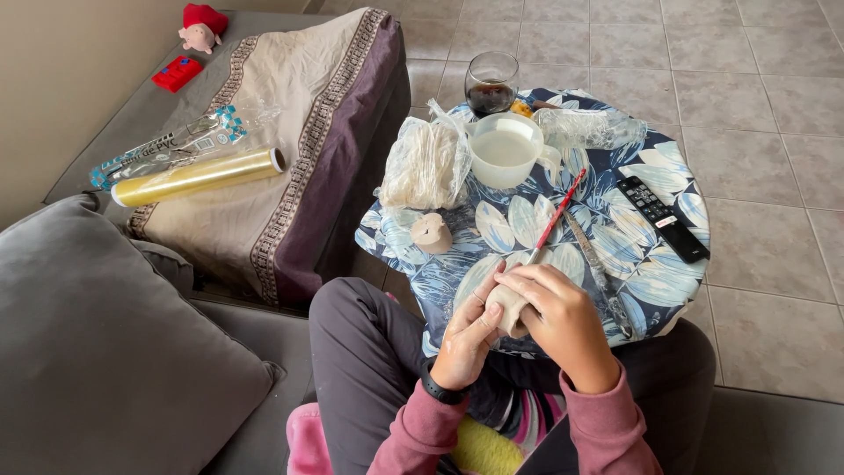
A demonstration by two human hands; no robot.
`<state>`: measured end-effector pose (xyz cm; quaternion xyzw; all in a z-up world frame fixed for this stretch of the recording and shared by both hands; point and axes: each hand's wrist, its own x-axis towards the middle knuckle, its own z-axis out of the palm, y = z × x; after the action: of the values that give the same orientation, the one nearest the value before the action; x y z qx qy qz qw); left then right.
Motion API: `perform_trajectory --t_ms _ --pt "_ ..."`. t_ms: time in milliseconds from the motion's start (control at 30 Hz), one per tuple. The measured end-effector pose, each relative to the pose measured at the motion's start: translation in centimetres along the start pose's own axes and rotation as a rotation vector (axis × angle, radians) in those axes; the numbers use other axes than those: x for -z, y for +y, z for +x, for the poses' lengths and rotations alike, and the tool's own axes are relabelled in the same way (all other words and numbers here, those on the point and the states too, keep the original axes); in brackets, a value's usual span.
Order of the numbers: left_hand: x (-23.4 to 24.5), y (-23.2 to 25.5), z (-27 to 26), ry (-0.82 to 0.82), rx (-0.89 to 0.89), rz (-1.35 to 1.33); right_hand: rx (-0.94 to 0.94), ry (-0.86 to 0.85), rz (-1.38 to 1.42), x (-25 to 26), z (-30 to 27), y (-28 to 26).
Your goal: Shape a small clay cup or vessel by hand on a workshop table.
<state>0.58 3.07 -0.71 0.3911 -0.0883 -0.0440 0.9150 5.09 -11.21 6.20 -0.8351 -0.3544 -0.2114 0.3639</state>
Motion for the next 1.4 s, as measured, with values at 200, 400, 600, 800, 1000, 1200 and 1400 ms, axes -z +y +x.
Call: perform_trajectory --t_ms 200,400,600,800,1000,1200,1400 --pt "-1.1 0.8 0.0 0.014 -0.038 0.027 0.046 0.063 -0.097 -0.5 -0.1 -0.4" --pt "-1.1 0.5 -0.3 0.053 -0.037 0.081 0.084 0.104 -0.076 -0.3 -0.1 -0.9" --pt "-1.2 0.9 -0.1 0.024 -0.079 0.098 0.080 0.085 -0.044 -0.8 -0.3 -0.5" --pt "-0.8 0.1 0.4 0.169 -0.095 0.153 0.205 0.056 0.059 -1.1 0.0 0.6" --pt "0.4 -0.2 0.5 0.164 -0.132 0.085 0.206 0.005 0.026 -0.1 0.9 -0.4" --pt "0.6 -0.9 0.7 0.108 -0.083 -0.004 0.307 0.137 -0.018 -1.5 0.1 1.4" --pt "1.4 -1.1 0.6 0.094 -0.064 0.011 0.322 0.193 -0.027 -1.2 0.3 0.7"
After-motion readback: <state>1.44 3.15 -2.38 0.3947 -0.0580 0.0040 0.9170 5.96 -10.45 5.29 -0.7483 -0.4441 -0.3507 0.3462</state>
